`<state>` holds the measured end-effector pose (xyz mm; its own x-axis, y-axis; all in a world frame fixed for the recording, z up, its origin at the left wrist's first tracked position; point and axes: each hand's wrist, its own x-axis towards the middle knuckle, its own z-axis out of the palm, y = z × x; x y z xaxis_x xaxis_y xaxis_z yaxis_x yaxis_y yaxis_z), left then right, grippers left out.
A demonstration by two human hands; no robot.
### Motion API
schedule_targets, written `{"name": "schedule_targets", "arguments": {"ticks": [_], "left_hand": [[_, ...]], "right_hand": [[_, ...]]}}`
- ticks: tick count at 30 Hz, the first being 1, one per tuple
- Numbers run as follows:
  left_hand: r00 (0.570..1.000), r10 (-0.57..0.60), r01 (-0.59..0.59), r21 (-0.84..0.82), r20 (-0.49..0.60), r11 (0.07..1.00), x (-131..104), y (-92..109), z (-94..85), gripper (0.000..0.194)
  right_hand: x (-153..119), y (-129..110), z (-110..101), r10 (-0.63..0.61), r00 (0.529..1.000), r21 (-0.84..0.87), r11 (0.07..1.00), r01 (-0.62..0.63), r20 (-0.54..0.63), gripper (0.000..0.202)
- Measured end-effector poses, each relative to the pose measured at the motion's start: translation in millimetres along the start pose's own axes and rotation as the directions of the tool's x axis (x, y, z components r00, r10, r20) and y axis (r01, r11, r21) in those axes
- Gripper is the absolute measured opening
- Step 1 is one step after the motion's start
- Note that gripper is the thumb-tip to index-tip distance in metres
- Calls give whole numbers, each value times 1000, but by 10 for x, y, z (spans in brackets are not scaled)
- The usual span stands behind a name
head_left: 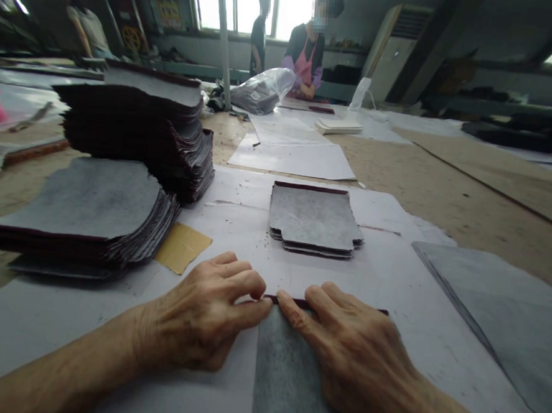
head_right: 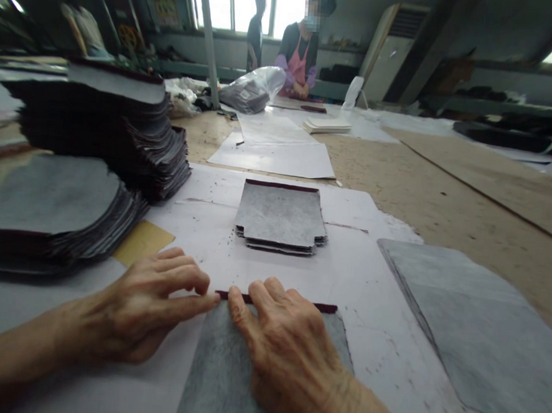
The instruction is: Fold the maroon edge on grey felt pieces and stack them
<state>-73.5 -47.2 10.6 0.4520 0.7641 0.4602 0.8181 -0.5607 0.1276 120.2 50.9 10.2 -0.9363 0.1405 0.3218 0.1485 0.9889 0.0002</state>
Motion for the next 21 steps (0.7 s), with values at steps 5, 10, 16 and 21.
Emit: {"name": "schedule_targets", "arguments": {"ticks": [5,10,16,21], "left_hand": [[976,-180,189,-59,125,980,-118,225,-2,20],[977,-190,196,-59,94,979,-152,268,32,20],[975,-201,208,-83,91,974,-141,262,34,26],[968,-218,229,-84,123,970,-129,258,36,24]], "right_hand": [[13,57,16,-15,1000,57,998,14,24,60],[49,107,1,0,997,120,993,-10,82,56],[90,128,-22,9,990,168,985,-33,143,53],[89,108,-28,-17,989,120,993,0,146,57]]}}
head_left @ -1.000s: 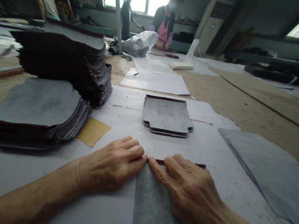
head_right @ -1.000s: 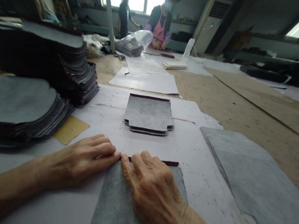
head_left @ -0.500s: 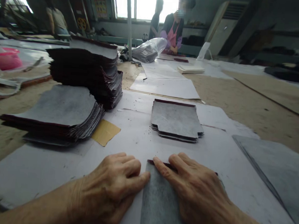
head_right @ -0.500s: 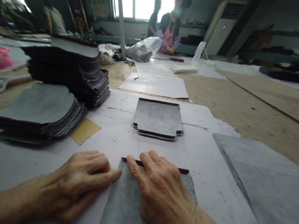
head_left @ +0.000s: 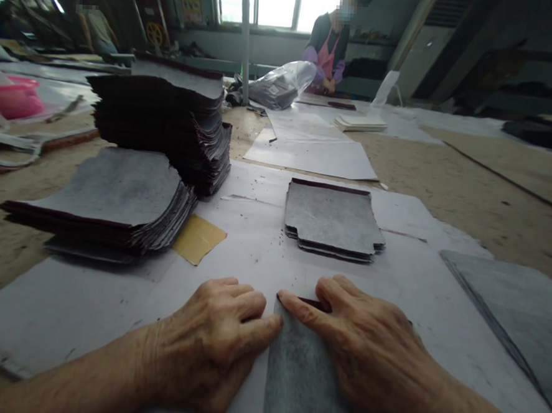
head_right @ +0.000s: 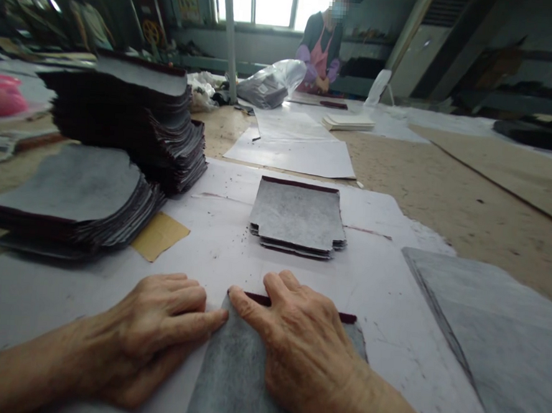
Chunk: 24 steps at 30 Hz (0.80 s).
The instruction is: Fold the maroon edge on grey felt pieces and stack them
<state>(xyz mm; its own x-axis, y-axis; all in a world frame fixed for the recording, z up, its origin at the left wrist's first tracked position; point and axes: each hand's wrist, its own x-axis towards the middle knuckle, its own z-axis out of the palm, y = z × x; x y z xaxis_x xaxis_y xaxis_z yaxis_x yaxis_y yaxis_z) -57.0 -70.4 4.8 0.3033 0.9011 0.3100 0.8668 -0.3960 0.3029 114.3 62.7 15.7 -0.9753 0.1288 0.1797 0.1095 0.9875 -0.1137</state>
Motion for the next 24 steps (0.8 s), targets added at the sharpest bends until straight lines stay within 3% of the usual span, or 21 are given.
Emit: {"name": "schedule_targets", "arguments": {"ticks": [4,7,10,12,15,18,21,24], "left_hand": [[1000,-9,9,13,-3,1000,1,8,0,20],[1000,-11,11,19,-11,1000,-2,17,0,20],[1000,-14,15,16,-13,1000,4,21,-3,21],[1000,-17,17,12,-17,1000,6,21,-10,22],[999,-14,12,-37,-53,999,-19,10,-20,25],[989,-45,39,-51,-141,998,-60,-25,-5,34],[970,-98,109,39,-224,993,-30,-72,54,43],[973,-2,15,53,-231,998,89,-58,133,33]], "right_hand": [[4,-20,-7,11,1000,-50,999,-11,-7,61],[-23,12,-3,34,997,27,999,-33,-63,62],[-89,78,4,107,967,138,987,-76,-229,45],[-133,122,7,167,950,138,981,-134,-265,25],[-159,159,-2,277,950,129,957,-260,-144,8],[-145,128,-36,351,936,184,923,-339,-35,8],[-139,26,-53,308,945,197,939,-282,-111,11],[-164,-76,-24,176,938,127,981,-144,-299,10]]}}
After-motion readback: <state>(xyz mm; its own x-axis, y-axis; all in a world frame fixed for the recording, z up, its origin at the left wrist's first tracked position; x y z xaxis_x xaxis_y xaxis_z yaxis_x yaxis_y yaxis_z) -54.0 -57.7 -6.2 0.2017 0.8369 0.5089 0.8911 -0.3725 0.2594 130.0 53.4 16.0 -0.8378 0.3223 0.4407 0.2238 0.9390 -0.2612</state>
